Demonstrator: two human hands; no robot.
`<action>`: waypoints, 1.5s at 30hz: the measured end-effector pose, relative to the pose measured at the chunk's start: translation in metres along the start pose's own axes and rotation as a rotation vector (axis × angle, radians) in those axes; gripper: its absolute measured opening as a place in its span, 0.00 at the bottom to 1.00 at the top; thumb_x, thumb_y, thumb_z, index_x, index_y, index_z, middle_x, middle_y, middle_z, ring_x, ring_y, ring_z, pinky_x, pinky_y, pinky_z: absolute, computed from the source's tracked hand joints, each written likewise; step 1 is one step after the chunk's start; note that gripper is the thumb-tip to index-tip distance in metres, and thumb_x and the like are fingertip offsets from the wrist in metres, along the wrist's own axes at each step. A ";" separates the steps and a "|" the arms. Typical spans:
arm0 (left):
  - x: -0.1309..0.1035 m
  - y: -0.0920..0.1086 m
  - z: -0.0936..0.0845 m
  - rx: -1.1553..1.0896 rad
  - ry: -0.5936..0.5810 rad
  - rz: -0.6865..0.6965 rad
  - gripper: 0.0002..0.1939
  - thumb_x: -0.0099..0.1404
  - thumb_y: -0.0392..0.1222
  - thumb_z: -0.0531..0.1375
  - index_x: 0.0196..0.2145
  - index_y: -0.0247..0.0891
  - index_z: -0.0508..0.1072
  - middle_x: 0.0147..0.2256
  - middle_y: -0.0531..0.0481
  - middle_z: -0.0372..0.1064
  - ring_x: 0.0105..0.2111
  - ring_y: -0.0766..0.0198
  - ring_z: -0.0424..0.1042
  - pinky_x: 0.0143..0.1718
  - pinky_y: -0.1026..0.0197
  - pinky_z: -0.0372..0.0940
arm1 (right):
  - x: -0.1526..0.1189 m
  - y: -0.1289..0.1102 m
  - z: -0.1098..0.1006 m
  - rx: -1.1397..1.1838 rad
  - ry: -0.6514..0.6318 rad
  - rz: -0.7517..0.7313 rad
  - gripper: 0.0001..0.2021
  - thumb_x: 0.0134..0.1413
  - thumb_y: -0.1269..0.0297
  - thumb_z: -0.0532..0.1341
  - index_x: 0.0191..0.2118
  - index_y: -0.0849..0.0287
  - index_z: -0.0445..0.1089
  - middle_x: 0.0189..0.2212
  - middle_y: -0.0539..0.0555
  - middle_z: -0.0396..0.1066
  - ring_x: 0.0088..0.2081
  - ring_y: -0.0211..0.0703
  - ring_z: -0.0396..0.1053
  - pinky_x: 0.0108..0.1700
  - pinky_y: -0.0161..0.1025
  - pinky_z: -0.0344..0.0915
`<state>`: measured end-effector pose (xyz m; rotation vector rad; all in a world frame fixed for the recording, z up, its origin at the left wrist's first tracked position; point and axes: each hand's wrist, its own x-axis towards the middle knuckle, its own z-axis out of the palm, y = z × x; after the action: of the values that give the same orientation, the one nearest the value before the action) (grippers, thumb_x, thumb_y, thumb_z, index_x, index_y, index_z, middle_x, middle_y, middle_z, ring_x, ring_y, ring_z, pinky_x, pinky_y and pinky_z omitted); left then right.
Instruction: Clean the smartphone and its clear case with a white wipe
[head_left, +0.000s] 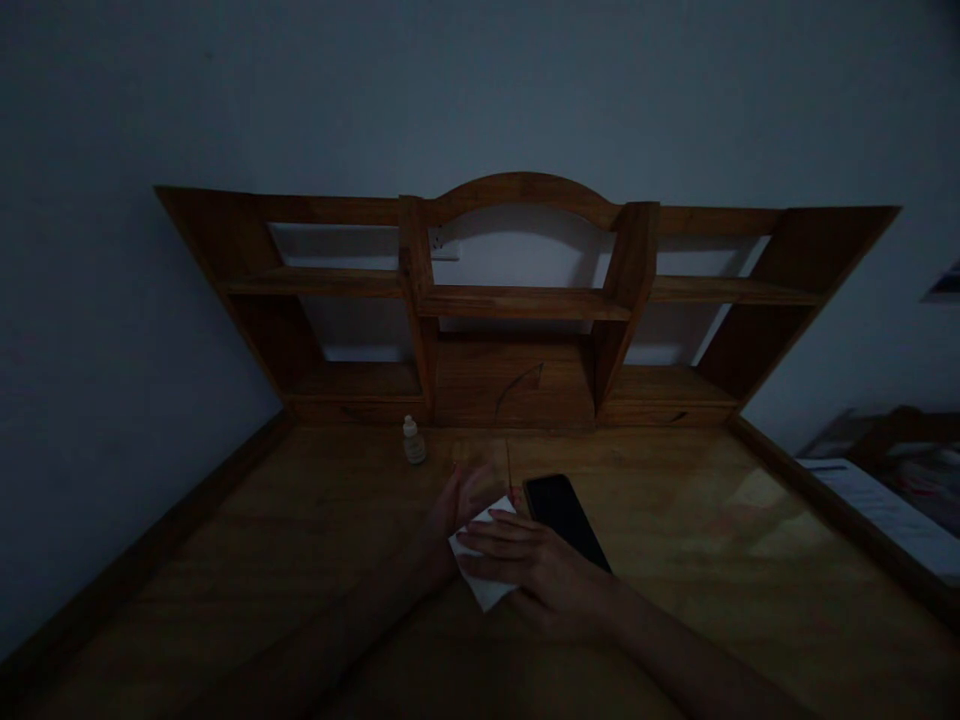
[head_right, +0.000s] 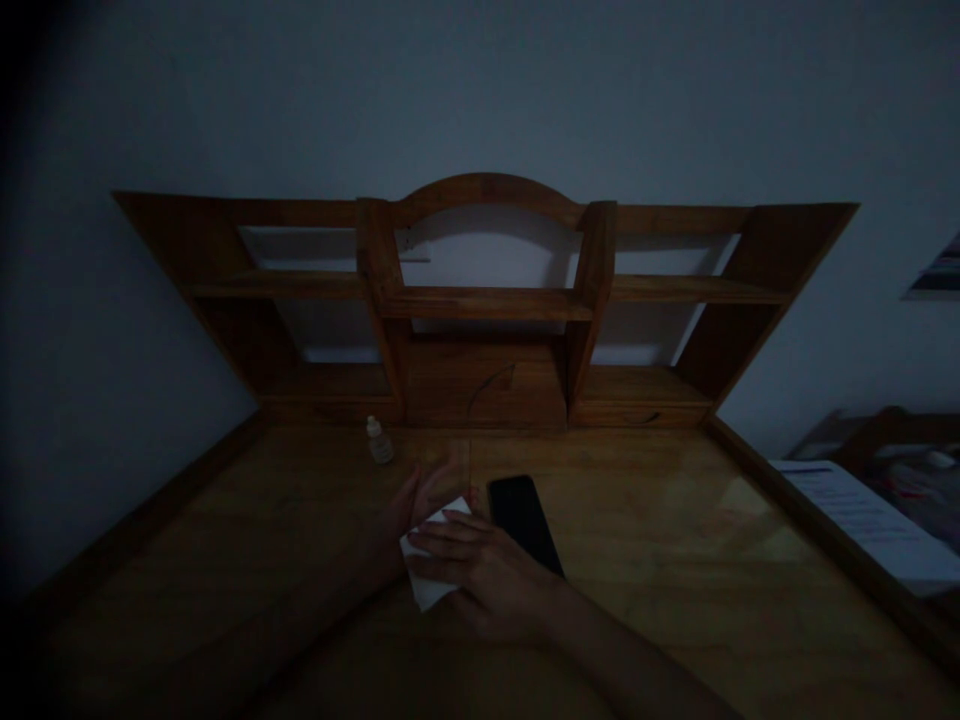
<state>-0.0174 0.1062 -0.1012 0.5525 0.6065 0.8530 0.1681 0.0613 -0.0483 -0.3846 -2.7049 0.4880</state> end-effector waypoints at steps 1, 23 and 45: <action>0.000 0.001 -0.003 0.004 -0.022 0.006 0.34 0.68 0.64 0.39 0.61 0.41 0.59 0.47 0.46 0.72 0.46 0.57 0.72 0.47 0.55 0.67 | -0.001 0.000 -0.001 0.007 0.003 -0.006 0.30 0.54 0.73 0.53 0.64 0.55 0.54 0.64 0.54 0.56 0.66 0.42 0.48 0.67 0.50 0.42; 0.002 -0.001 -0.010 -0.100 0.186 -0.027 0.30 0.65 0.63 0.49 0.48 0.34 0.69 0.36 0.41 0.73 0.29 0.60 0.73 0.26 0.61 0.66 | -0.012 0.017 -0.001 0.178 0.280 -0.101 0.16 0.55 0.70 0.51 0.46 0.58 0.70 0.55 0.58 0.69 0.58 0.45 0.64 0.60 0.49 0.60; -0.019 0.005 0.016 0.245 0.224 -0.167 0.34 0.62 0.68 0.49 0.25 0.31 0.74 0.29 0.42 0.73 0.30 0.60 0.72 0.29 0.63 0.64 | -0.028 0.041 -0.001 -0.114 0.538 0.154 0.18 0.60 0.73 0.50 0.55 0.57 0.62 0.63 0.58 0.58 0.65 0.50 0.52 0.62 0.55 0.56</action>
<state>-0.0191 0.0899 -0.0811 0.6226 0.9570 0.6908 0.2020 0.0895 -0.0713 -0.6547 -2.1934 0.2260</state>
